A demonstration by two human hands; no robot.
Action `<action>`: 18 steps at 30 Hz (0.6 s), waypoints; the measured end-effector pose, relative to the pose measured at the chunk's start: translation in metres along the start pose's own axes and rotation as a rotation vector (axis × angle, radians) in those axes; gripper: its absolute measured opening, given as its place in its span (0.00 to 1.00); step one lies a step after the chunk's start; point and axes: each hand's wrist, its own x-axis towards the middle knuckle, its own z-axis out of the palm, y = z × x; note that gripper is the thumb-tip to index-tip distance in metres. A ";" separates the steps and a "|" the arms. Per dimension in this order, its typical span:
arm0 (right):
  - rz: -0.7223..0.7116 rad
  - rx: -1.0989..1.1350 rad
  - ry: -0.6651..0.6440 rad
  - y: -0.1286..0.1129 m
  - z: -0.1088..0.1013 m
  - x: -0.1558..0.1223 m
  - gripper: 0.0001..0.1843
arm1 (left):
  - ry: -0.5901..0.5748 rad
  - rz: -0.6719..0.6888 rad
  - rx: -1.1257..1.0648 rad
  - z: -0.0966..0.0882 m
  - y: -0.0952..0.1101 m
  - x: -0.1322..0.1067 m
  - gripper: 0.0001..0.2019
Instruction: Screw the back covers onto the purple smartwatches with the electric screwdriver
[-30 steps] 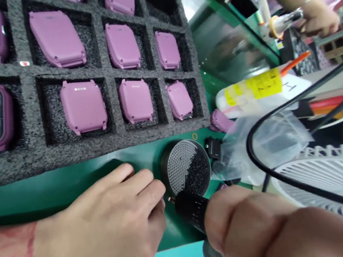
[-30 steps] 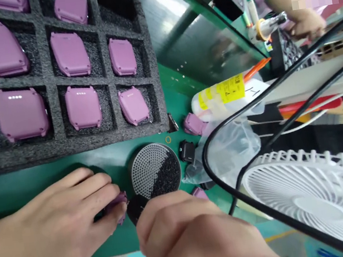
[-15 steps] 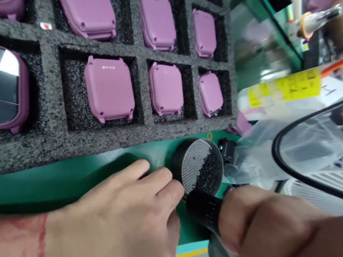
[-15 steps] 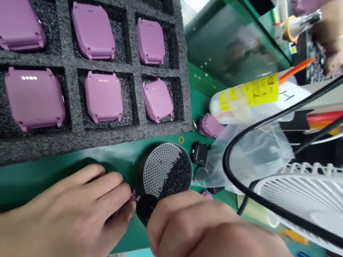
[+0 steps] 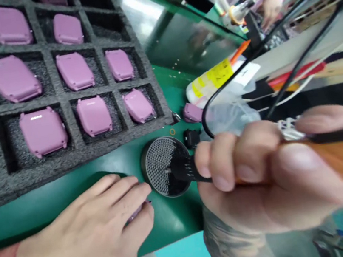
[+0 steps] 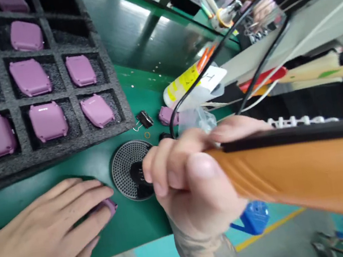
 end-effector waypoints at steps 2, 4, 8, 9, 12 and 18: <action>0.020 -0.020 0.031 0.004 0.001 -0.002 0.22 | 0.003 -0.009 0.040 0.001 0.000 0.001 0.13; 0.027 -0.028 0.052 0.006 0.004 -0.006 0.27 | -0.008 0.013 0.056 0.001 0.000 0.001 0.14; 0.027 -0.021 0.074 0.009 0.013 -0.010 0.26 | -0.030 0.039 0.043 -0.001 -0.002 0.000 0.17; 0.017 -0.009 0.080 0.011 0.015 -0.010 0.24 | -0.029 0.035 0.040 -0.002 -0.002 -0.001 0.16; -0.068 0.083 0.062 0.015 0.018 -0.007 0.14 | -0.004 0.013 0.029 -0.003 -0.002 0.000 0.14; -0.142 0.163 0.023 0.018 0.024 -0.004 0.13 | -0.023 -0.019 0.002 -0.011 -0.003 0.006 0.24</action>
